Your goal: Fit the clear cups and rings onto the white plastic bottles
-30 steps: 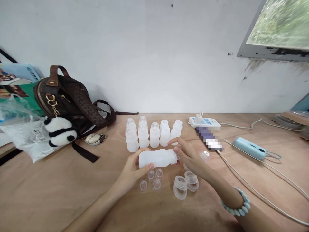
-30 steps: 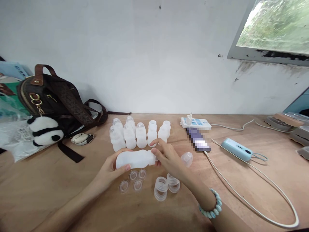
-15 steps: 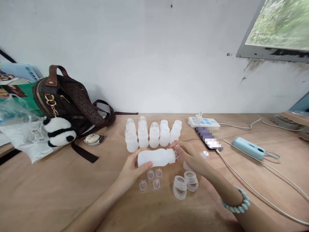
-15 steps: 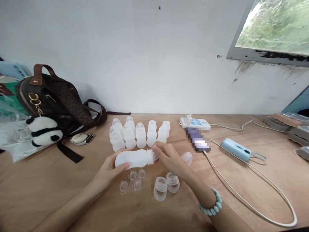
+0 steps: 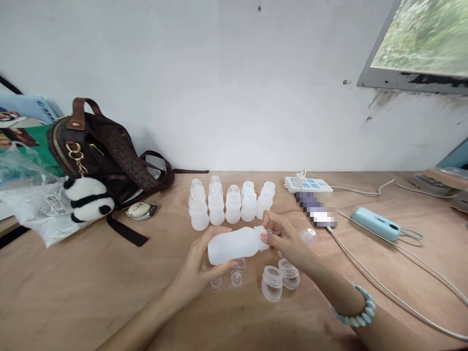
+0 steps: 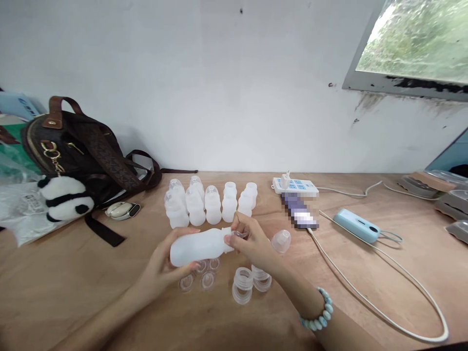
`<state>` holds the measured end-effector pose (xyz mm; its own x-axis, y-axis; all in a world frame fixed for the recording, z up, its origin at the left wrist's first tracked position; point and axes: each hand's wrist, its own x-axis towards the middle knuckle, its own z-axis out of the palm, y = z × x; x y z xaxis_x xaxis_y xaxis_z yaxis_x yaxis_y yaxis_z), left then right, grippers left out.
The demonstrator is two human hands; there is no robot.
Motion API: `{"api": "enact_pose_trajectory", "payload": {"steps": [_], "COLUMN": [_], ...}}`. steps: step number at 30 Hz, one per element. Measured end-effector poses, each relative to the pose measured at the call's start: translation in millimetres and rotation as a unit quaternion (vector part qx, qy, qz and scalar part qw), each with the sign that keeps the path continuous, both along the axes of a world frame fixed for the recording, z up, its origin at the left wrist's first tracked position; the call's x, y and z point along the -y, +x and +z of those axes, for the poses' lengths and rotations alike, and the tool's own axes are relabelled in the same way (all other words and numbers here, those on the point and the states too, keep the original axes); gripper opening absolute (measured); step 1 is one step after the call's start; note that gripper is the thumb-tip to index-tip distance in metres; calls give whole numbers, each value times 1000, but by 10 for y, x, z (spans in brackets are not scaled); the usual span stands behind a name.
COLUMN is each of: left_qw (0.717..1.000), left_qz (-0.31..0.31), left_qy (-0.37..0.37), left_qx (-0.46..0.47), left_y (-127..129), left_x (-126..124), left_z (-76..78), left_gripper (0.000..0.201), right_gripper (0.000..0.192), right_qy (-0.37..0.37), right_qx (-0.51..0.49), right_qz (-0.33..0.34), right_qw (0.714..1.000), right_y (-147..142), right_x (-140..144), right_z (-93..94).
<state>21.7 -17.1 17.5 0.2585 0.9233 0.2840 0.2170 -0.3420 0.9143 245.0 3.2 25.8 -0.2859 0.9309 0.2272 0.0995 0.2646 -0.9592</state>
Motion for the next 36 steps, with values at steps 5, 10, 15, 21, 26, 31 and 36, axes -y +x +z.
{"api": "enact_pose_trajectory", "payload": {"steps": [5,10,15,21,26,31,36], "left_qw": [990,998,993,993,993,993,994], "left_qz": [19,40,95,92,101,95,91], "left_qy": [115,53,46,54,51,37,20], "left_qx": [-79,3,52,45,46,54,64], "left_y": [-55,-62,-37,-25,-31,-18,7], "left_x": [22,-20,-67,-88,-78,-66,-67], "left_z": [-21,-43,-15,-16,-12,-1,23], "left_gripper": [42,42,34,30,31,32,30], "right_gripper": [24,24,15,18,13,25,28], "right_qy": [-64,-3,202,200,251,300,292], "right_qx": [-18,66,415,675,591,346,223], "right_qz": [8,27,-115,-51,-126,-212,-134], "right_qw": [998,997,880,708,756,863,921], "right_y": [-23,95,338,495,599,547,398], "right_x": [73,95,13,-12,-51,-7,99], "right_z": [106,249,264,88,180,403,468]}}
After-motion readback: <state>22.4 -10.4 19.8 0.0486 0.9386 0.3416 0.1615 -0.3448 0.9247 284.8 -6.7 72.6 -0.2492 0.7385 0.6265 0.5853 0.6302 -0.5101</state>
